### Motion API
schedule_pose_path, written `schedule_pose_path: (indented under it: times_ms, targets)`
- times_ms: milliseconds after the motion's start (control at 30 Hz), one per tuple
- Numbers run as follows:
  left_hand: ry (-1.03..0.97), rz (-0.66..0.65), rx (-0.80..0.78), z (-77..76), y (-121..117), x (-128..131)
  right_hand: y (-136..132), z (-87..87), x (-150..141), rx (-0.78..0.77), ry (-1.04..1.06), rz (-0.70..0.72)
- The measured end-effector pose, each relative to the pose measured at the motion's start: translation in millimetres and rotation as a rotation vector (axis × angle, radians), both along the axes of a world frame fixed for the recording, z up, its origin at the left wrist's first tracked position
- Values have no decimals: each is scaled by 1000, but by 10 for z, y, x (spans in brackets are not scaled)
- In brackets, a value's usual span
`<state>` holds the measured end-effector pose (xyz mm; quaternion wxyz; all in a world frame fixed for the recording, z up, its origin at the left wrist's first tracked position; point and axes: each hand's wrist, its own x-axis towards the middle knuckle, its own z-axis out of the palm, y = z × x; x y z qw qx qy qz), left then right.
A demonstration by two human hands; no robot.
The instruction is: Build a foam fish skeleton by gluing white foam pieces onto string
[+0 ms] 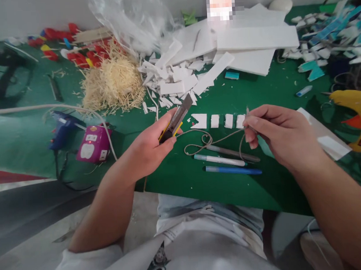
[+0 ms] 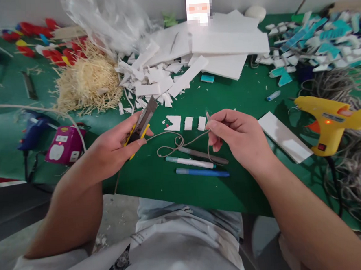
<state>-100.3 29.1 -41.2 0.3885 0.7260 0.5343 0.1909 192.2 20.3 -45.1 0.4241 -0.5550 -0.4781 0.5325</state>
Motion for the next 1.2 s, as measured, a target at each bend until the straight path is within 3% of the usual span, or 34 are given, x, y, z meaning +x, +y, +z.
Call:
schedule_pose_path:
  times_ms: [167,300,500,700,967,1067,1200]
  targets:
    - [-133,96,-125,-84,-6,3,-14,-20,-29,18,-15,-6]
    - [-87,98,-76,-189,-24,40,-12,-32,-40,23,-5,7]
    - [-58,8,29,-213,-42,-6,-11,-33,-33,16,-7,8]
    - [-87,92,27,-223,-65,39,-17,-42,-36,15,-11,11]
    - [-126,55,46,-271,-92,5,-14,-24,-24,-4,-6,24]
    - [-15,42,95,-244,-80,-96,-5,-26,-25,-8,-4,29]
    - [403,28,374,-148,36,-194,5,-35,-36,-20,20,42]
